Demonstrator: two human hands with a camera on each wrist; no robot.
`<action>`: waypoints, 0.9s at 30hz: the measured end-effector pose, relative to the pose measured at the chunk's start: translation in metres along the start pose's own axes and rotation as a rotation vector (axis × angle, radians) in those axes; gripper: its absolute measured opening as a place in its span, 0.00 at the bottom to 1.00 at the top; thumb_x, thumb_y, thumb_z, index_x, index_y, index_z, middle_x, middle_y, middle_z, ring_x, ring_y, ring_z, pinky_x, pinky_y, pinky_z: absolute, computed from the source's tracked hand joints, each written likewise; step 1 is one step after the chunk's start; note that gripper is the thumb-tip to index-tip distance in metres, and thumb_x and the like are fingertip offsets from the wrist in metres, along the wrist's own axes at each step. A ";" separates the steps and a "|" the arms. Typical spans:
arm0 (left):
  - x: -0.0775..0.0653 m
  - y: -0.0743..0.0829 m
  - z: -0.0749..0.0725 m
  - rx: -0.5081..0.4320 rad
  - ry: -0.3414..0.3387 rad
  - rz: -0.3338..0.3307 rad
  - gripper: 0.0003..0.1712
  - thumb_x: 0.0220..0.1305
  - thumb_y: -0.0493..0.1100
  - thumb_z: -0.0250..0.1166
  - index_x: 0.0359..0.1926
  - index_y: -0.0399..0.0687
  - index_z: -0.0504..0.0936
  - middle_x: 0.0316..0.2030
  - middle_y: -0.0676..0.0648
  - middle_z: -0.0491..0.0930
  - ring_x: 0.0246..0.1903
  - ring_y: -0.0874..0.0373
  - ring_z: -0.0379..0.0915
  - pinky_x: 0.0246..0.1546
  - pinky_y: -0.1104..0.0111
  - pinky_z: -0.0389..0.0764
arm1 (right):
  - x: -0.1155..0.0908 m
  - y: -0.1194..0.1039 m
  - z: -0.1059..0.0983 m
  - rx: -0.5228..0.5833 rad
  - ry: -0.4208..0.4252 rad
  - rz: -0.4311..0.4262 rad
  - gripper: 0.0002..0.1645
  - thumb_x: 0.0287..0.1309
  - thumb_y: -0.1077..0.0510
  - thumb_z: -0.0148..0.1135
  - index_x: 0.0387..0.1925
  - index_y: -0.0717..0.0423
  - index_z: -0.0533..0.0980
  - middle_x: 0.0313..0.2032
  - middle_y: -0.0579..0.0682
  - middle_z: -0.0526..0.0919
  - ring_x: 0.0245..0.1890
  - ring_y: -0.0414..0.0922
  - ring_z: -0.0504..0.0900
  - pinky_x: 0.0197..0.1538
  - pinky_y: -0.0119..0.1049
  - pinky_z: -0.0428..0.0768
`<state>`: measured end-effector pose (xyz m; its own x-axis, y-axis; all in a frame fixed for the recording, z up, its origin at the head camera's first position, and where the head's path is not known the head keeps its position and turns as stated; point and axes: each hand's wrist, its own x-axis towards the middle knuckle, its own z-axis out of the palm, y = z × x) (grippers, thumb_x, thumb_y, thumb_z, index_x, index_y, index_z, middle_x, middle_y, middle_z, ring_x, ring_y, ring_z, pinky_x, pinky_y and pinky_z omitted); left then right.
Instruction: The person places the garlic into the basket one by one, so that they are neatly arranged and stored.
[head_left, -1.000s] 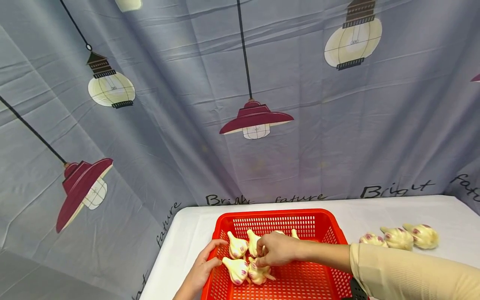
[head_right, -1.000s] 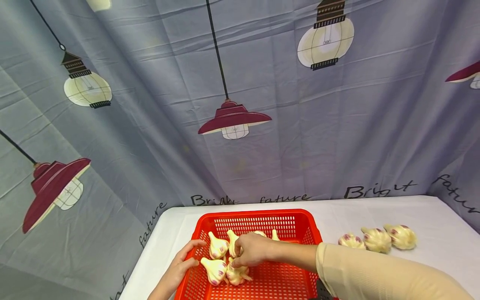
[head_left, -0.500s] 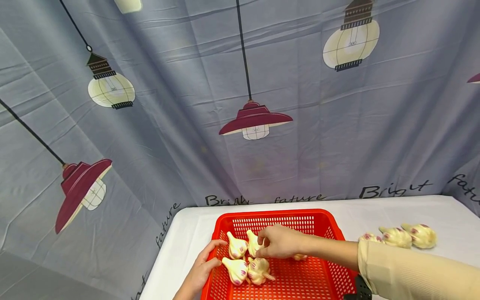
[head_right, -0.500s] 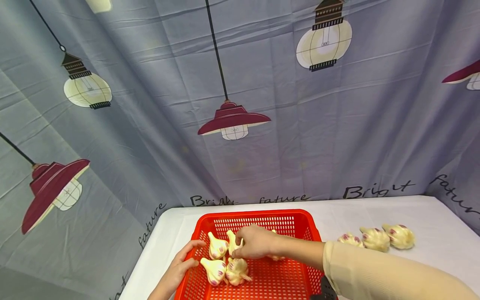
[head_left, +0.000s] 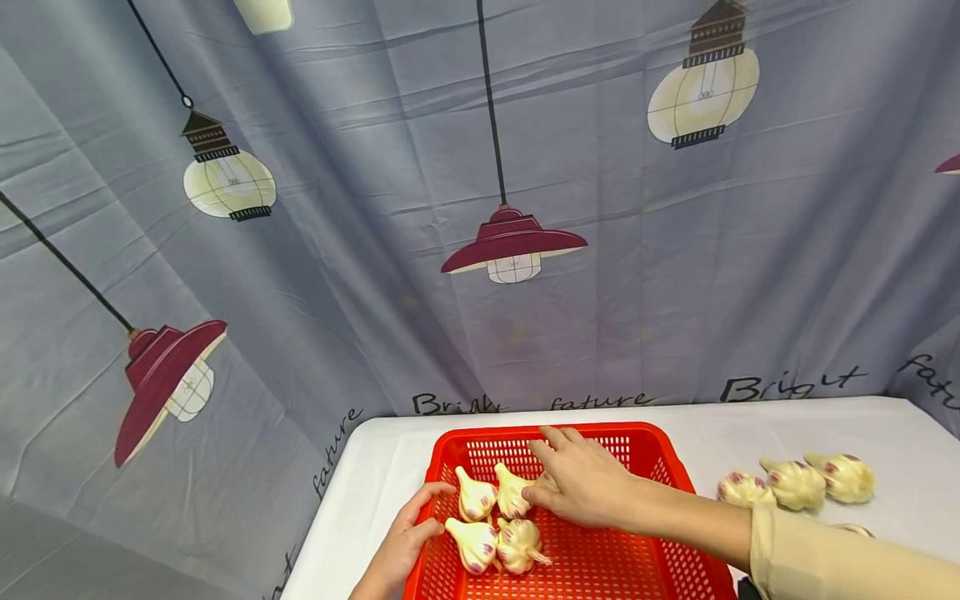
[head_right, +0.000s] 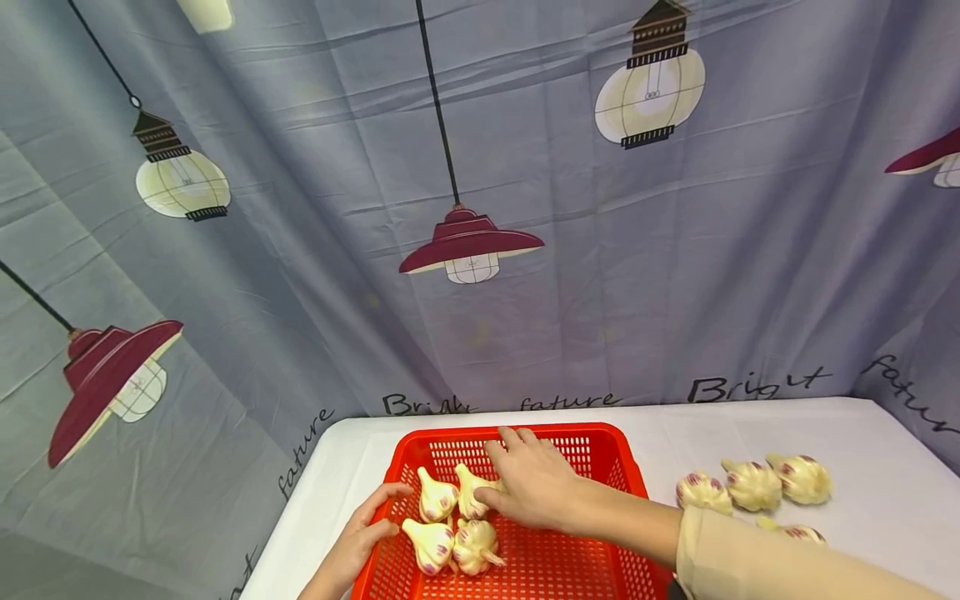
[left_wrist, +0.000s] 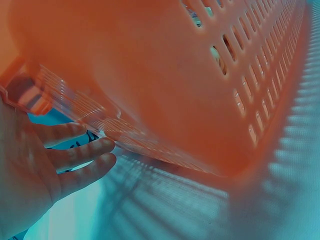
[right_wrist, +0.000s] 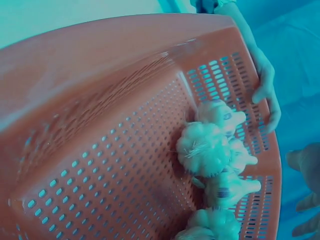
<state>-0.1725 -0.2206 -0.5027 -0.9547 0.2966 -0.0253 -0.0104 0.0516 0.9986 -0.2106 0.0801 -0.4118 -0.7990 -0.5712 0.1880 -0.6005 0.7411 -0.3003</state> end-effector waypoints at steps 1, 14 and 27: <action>0.000 0.000 0.000 -0.001 0.001 -0.002 0.31 0.61 0.29 0.51 0.67 0.38 0.67 0.62 0.32 0.68 0.49 0.50 0.77 0.43 0.54 0.84 | -0.001 0.001 0.000 -0.003 0.001 0.016 0.38 0.62 0.38 0.64 0.62 0.61 0.75 0.65 0.65 0.70 0.63 0.65 0.70 0.56 0.66 0.73; -0.001 0.001 0.001 -0.017 -0.002 -0.008 0.30 0.62 0.29 0.51 0.67 0.36 0.66 0.63 0.31 0.67 0.50 0.50 0.77 0.43 0.53 0.84 | -0.023 0.029 -0.009 -0.068 0.136 0.076 0.42 0.64 0.33 0.60 0.64 0.61 0.74 0.66 0.66 0.69 0.65 0.68 0.67 0.57 0.67 0.71; 0.000 0.002 0.001 -0.013 0.006 -0.017 0.31 0.61 0.29 0.51 0.67 0.38 0.67 0.63 0.32 0.66 0.49 0.50 0.77 0.43 0.53 0.84 | -0.046 0.057 -0.023 -0.057 0.210 0.170 0.38 0.61 0.39 0.66 0.63 0.62 0.75 0.66 0.69 0.67 0.67 0.72 0.61 0.55 0.73 0.67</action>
<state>-0.1725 -0.2197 -0.5009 -0.9561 0.2901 -0.0424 -0.0307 0.0445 0.9985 -0.2091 0.1564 -0.4159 -0.8742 -0.3557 0.3306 -0.4531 0.8422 -0.2921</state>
